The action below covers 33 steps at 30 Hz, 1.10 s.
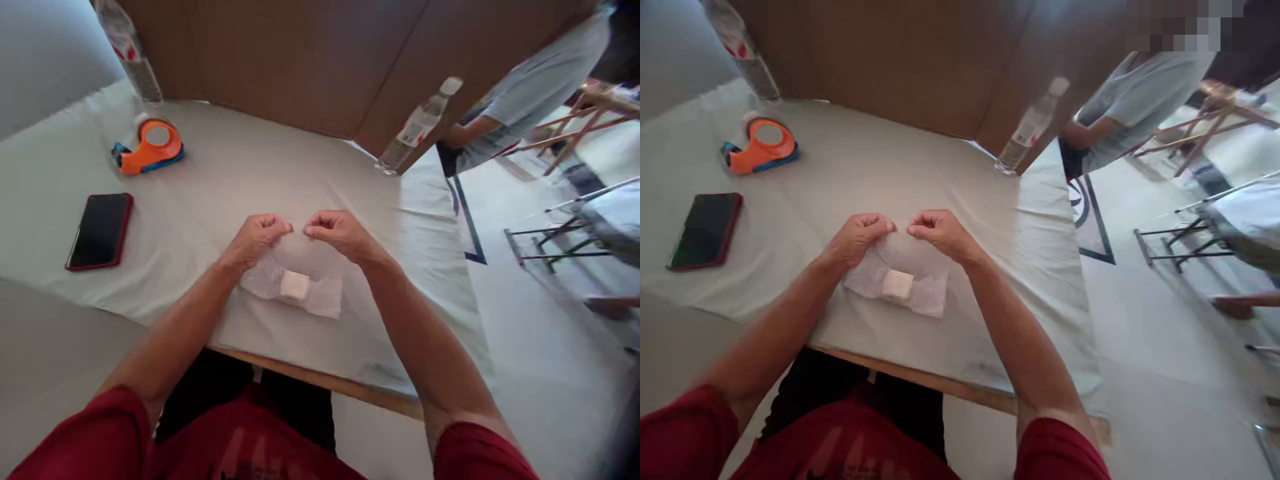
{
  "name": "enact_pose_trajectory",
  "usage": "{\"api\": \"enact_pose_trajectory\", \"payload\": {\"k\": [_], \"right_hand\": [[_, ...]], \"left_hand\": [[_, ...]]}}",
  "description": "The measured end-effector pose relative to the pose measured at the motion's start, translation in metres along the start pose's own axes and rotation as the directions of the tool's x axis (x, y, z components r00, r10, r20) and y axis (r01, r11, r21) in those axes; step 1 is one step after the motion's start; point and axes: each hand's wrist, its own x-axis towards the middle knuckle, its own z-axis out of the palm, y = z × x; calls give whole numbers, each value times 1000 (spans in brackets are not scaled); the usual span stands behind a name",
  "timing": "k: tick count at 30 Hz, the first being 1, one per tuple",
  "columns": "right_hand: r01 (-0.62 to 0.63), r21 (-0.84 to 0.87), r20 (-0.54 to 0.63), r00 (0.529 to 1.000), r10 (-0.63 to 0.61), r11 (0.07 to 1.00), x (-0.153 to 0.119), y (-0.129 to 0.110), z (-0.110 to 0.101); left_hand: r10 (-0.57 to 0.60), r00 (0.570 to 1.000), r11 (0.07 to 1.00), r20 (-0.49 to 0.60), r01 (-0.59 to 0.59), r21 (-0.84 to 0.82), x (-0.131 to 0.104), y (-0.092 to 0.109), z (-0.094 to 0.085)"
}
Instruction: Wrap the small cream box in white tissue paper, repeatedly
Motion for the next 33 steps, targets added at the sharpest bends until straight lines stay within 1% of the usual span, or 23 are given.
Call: {"api": "enact_pose_trajectory", "payload": {"k": [2, 5, 8, 11, 13, 15, 17, 21, 25, 27, 29, 30, 31, 33], "right_hand": [[-38, -26, 9, 999, 38, 999, -4, 2, -5], [-89, -23, -6, 996, 89, 996, -12, 8, -11], [-123, 40, -61, 990, 125, 992, -23, 16, -14], [-137, 116, -115, 982, 150, 984, -31, 22, -13], [-158, 144, -127, 976, 177, 977, -35, 25, -13], [-181, 163, -136, 970, 204, 970, -38, 27, -14], [-178, 176, -161, 965, 206, 968, -39, 28, -15], [-87, 174, -260, 957, 131, 981, -34, 24, -17], [-3, 153, -358, 932, 58, 988, -13, 26, -18], [-7, 132, -379, 924, 57, 991, 0, 34, -18], [-32, 71, -413, 909, 59, 997, 9, 43, -19], [-44, 13, -447, 893, 46, 999, 11, 46, -20], [-53, -59, -493, 870, 16, 997, 10, 47, -20], [-43, -219, -572, 815, -92, 975, 0, 43, -20]], "left_hand": [[-11, 1000, 1000, -20, 11, -8, 1, -2, -1], [-40, 999, 999, -19, 40, -7, 0, 0, -4], [-64, 997, 998, 46, 63, 26, -3, 6, -12], [-72, 988, 985, 133, 49, 164, -8, 14, -25], [-101, 985, 959, 137, 59, 278, -12, 18, -32], [-124, 987, 931, 100, 81, 356, -16, 22, -35], [-125, 991, 916, 54, 95, 390, -19, 25, -35], [-114, 993, 919, -28, 116, 376, -17, 29, -33], [-108, 988, 949, -108, 135, 286, -4, 24, -32], [-98, 983, 949, -157, 140, 283, 3, 18, -33], [-87, 974, 933, -207, 153, 327, 6, 11, -35], [-61, 969, 917, -238, 148, 370, 6, 8, -37], [-4, 961, 896, -275, 126, 427, 4, 5, -39], [194, 924, 827, -330, 27, 561, -4, 2, -43]]}}
